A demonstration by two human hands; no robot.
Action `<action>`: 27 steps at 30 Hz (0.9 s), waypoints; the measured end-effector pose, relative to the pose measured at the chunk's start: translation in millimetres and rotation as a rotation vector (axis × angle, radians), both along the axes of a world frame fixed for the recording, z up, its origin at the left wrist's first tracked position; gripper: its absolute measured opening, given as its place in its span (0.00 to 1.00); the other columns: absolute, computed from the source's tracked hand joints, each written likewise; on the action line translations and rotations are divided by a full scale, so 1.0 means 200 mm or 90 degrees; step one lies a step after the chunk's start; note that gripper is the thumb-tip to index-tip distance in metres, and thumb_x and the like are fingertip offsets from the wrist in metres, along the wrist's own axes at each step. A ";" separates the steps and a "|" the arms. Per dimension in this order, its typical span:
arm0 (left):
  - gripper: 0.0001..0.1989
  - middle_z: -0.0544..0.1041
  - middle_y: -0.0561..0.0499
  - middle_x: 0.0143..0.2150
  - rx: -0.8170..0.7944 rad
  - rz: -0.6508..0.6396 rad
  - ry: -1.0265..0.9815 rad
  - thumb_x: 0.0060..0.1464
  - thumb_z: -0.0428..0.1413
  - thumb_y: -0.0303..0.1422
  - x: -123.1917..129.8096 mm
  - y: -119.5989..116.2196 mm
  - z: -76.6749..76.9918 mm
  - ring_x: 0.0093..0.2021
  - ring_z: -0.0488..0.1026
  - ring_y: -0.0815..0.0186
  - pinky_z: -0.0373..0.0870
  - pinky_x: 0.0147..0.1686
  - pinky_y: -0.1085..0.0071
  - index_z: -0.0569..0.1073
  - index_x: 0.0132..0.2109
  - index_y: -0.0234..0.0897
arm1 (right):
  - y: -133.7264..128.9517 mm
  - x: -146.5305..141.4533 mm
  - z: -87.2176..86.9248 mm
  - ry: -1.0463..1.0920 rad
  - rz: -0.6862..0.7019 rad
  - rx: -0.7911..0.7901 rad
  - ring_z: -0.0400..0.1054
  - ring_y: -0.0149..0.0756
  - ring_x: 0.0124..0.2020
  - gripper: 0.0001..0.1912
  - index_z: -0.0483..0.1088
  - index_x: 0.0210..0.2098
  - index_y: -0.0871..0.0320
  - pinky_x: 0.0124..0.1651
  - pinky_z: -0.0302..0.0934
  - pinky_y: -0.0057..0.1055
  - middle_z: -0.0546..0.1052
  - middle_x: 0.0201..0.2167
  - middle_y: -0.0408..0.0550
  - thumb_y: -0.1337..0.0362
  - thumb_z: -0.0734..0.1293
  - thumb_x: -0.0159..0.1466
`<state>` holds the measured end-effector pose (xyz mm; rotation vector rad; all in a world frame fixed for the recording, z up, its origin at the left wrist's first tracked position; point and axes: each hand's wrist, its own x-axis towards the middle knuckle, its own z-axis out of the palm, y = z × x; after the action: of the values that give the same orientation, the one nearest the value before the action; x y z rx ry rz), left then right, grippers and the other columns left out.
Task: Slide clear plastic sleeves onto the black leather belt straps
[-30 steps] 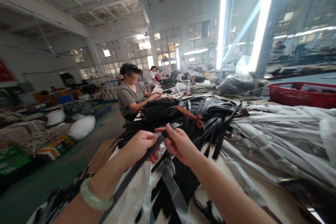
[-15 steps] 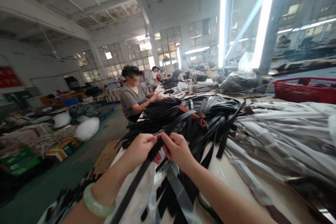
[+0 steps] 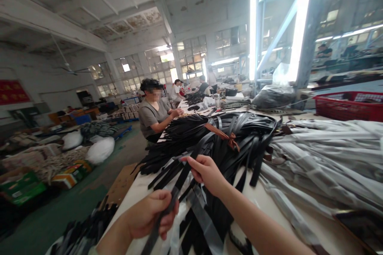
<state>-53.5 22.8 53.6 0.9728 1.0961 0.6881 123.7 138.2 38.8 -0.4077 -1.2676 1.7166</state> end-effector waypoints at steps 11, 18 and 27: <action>0.22 0.55 0.60 0.20 -0.035 0.044 -0.044 0.47 0.61 0.49 0.12 0.10 0.07 0.20 0.47 0.76 0.41 0.20 0.78 0.69 0.35 0.32 | -0.01 0.03 0.02 -0.029 -0.074 0.079 0.50 0.22 0.12 0.20 0.72 0.26 0.62 0.15 0.38 0.22 0.61 0.11 0.36 0.49 0.72 0.52; 0.20 0.55 0.59 0.20 -0.046 0.045 -0.066 0.51 0.60 0.46 0.13 0.13 0.08 0.20 0.46 0.77 0.41 0.19 0.78 0.70 0.35 0.31 | -0.01 0.00 0.00 -0.004 -0.032 0.024 0.42 0.21 0.12 0.23 0.73 0.33 0.63 0.15 0.34 0.23 0.54 0.10 0.32 0.46 0.67 0.57; 0.17 0.54 0.60 0.20 -0.009 0.102 -0.087 0.55 0.57 0.44 0.14 0.18 0.07 0.18 0.47 0.78 0.41 0.18 0.81 0.68 0.33 0.32 | -0.04 -0.03 -0.04 -0.051 0.043 0.037 0.46 0.20 0.11 0.26 0.58 0.13 0.59 0.15 0.35 0.24 0.59 0.08 0.37 0.50 0.71 0.54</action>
<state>-24.5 59.0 67.2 0.8193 1.0649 0.8632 117.9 130.8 31.7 -0.4070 -1.4012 1.7300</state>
